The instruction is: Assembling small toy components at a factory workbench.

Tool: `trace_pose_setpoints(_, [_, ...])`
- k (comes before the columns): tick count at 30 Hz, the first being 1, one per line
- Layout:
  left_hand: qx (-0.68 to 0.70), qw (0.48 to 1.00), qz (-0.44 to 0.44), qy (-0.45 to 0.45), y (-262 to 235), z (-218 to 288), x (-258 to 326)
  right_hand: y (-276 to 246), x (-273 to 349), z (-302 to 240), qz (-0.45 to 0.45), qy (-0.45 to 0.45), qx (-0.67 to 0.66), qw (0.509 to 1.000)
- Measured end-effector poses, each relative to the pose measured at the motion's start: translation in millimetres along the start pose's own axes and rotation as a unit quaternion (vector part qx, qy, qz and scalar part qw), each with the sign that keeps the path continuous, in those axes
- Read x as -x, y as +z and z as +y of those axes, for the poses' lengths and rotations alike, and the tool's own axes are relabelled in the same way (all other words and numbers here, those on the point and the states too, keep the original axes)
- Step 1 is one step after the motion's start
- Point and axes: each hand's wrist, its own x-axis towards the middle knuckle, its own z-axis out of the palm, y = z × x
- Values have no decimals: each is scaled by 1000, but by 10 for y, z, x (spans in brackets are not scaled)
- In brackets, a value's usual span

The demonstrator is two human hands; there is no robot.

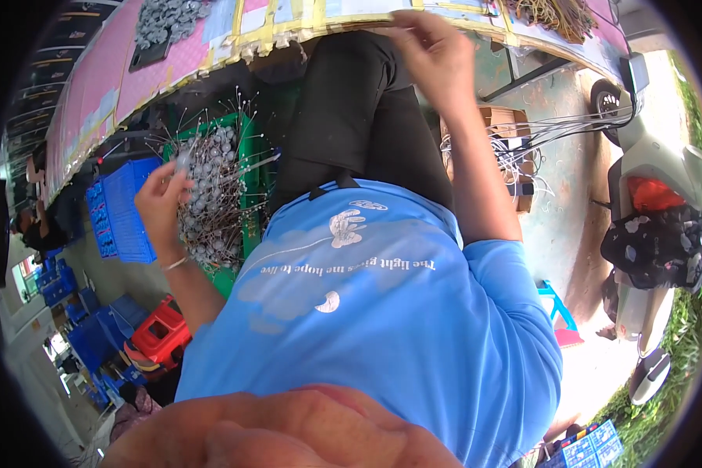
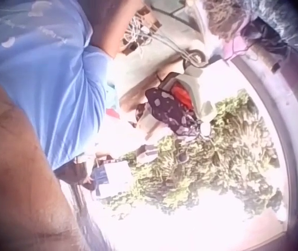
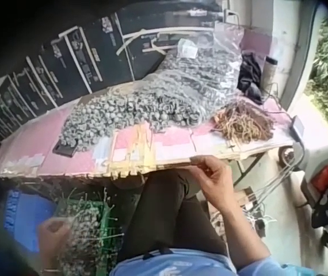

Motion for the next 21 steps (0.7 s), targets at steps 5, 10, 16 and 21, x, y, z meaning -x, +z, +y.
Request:
trace_pose_setpoints(5, [-209, 976, 63, 18, -439, -375, 6, -601, -407, 225, 221, 18, 263, 939])
trace_pose_setpoints(10, [-46, 990, 18, 131, 639, 324, -417, -791, -455, 423, 180, 53, 337, 923])
trace_pose_setpoints(16, [-80, 920, 15, 383, 1712, 1142, -1497, -340, -284, 318, 106, -52, 190, 975])
trace_pose_setpoints(21, [-180, 914, -2, 364, 2265, 1847, -2016, -174, -271, 152, 64, -60, 156, 984])
